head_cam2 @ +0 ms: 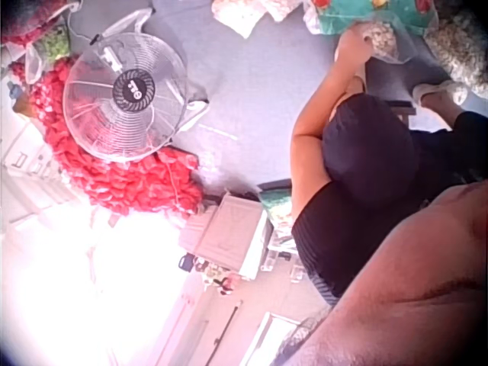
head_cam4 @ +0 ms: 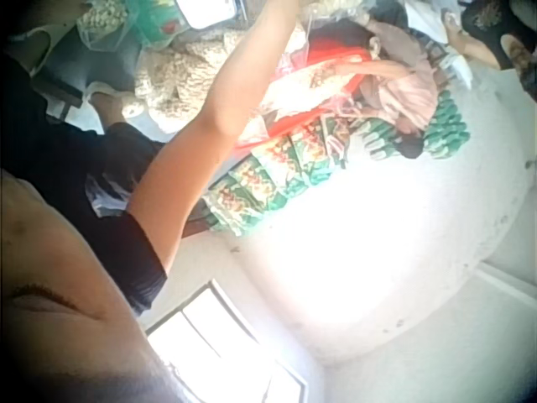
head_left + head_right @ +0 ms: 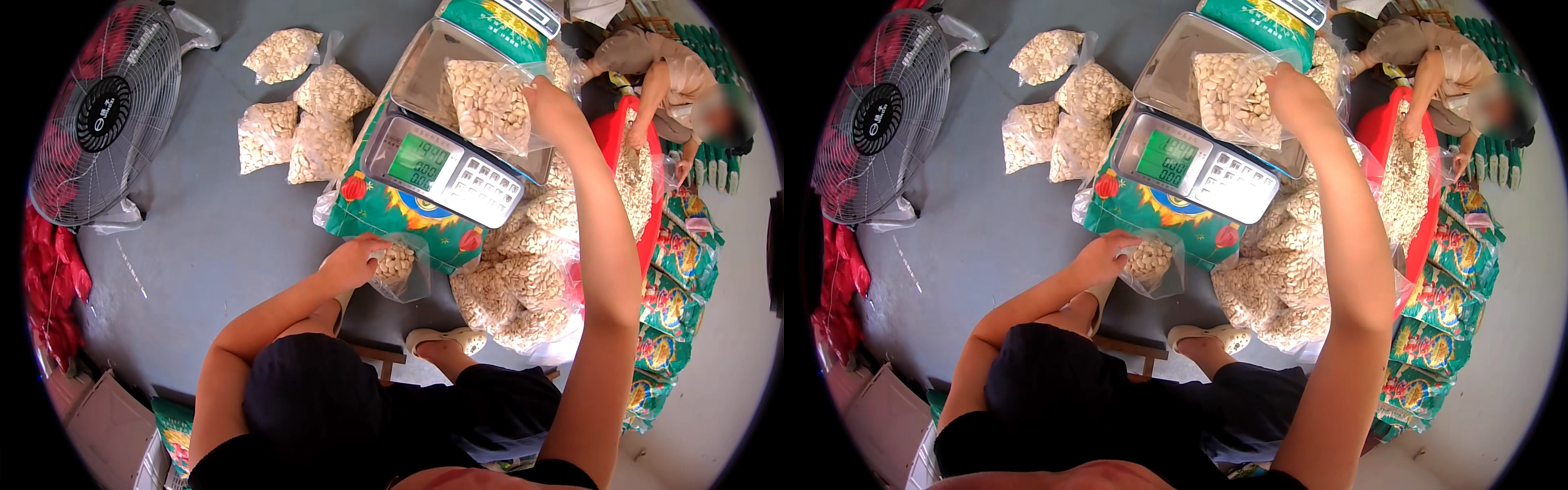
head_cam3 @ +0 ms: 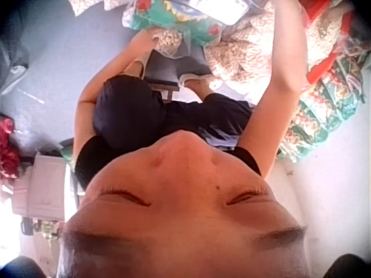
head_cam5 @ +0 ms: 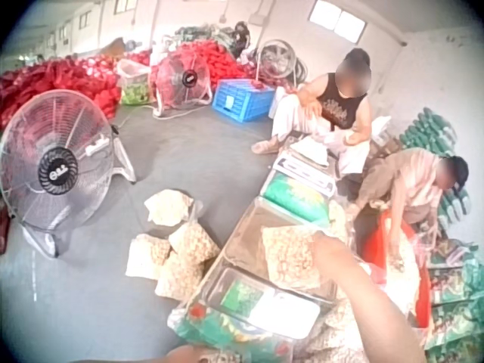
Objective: The person scoops grains from a red basin into clear plastic bags, places each bag on a digital scale to measure weight, and sets the filled bags aside. The process is repeated multiple times with consistent handling of the scoop, scale, and bags.
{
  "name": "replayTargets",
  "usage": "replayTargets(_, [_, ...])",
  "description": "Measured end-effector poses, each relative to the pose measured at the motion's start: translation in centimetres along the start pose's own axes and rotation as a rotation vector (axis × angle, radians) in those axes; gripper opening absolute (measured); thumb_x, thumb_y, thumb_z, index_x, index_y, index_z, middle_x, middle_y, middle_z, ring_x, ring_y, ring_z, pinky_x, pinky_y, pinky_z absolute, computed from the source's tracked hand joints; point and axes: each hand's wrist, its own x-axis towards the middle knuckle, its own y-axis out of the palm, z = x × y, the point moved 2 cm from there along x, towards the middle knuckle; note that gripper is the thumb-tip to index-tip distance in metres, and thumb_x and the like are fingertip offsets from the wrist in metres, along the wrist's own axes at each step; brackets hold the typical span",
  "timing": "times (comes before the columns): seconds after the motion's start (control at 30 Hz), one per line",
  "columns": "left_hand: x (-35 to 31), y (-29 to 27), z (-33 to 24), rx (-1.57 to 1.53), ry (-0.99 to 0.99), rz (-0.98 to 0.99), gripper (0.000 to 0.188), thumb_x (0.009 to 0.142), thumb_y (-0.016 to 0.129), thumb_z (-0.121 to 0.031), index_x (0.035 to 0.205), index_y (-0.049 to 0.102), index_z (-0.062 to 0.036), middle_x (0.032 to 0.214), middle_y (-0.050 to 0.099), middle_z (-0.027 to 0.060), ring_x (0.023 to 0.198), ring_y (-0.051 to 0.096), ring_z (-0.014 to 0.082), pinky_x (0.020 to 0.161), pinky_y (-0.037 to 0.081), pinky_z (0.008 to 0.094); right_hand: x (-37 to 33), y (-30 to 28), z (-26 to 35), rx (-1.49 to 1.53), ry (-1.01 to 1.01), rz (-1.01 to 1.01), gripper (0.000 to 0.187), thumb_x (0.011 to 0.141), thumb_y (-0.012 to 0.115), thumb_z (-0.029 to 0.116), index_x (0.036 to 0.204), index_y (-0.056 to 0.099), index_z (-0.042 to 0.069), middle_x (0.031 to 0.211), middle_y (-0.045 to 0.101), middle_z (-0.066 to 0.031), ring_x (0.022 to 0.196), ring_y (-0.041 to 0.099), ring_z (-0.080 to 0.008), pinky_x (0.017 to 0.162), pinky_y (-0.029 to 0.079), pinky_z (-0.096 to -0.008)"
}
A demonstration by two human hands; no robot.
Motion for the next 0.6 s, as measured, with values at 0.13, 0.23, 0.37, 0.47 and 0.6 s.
replayTargets(0.13, [0.2, 0.2, -0.1, 0.004, -0.014, 0.002, 0.042, 0.080, 0.051, -0.003, 0.121, 0.062, -0.0089, 0.124, 0.056, 0.0152, 0.102, 0.060, 0.0367, 0.090, 0.049, 0.0417, -1.2, -2.1, -2.1, 0.282, -0.077, -0.160, 0.034, 0.098, 0.045, 0.031, 0.107, 0.057, 0.001, 0.093, 0.065, -0.0268, 0.094, 0.062, -0.0431, 0.080, 0.048, -0.0475])
replayTargets(0.23, [0.3, 0.3, 0.0, 0.013, 0.003, 0.004, 0.042, 0.081, 0.051, -0.003, 0.121, 0.062, -0.0089, 0.124, 0.056, 0.0148, 0.103, 0.060, 0.0365, 0.090, 0.049, 0.0416, -1.9, -2.6, -2.0, 0.630, 0.069, -0.069, 0.032, 0.097, 0.047, 0.032, 0.102, 0.057, 0.001, 0.088, 0.065, -0.0210, 0.081, 0.062, -0.0372, 0.072, 0.048, -0.0439])
replayTargets(0.37, [0.7, 0.4, -0.8, 0.013, -0.013, 0.024, 0.041, 0.081, 0.052, -0.004, 0.121, 0.062, -0.0086, 0.124, 0.056, 0.0144, 0.104, 0.060, 0.0363, 0.090, 0.048, 0.0412, -0.2, -1.3, -1.3, 0.024, -0.021, -0.055, 0.031, 0.096, 0.046, 0.025, 0.105, 0.063, 0.000, 0.101, 0.068, -0.0196, 0.098, 0.066, -0.0327, 0.081, 0.051, -0.0424])
replayTargets(0.47, [0.7, 0.5, -0.9, 0.019, -0.032, 0.016, 0.042, 0.081, 0.052, -0.005, 0.121, 0.062, -0.0098, 0.124, 0.057, 0.0144, 0.103, 0.060, 0.0365, 0.089, 0.049, 0.0412, 0.4, 0.6, 0.9, -0.289, 0.038, 0.171, 0.029, 0.093, 0.048, 0.020, 0.109, 0.063, 0.001, 0.105, 0.069, -0.0167, 0.104, 0.065, -0.0338, 0.084, 0.052, -0.0431])
replayTargets(0.6, [1.0, 1.0, -0.2, 0.013, 0.004, -0.007, 0.043, 0.080, 0.054, -0.005, 0.121, 0.063, -0.0121, 0.121, 0.057, 0.0149, 0.101, 0.060, 0.0369, 0.086, 0.050, 0.0418, 2.2, 2.8, 1.7, -0.254, 0.030, 0.209, 0.031, 0.092, 0.048, 0.018, 0.115, 0.061, 0.001, 0.113, 0.067, -0.0171, 0.108, 0.063, -0.0358, 0.087, 0.052, -0.0449])
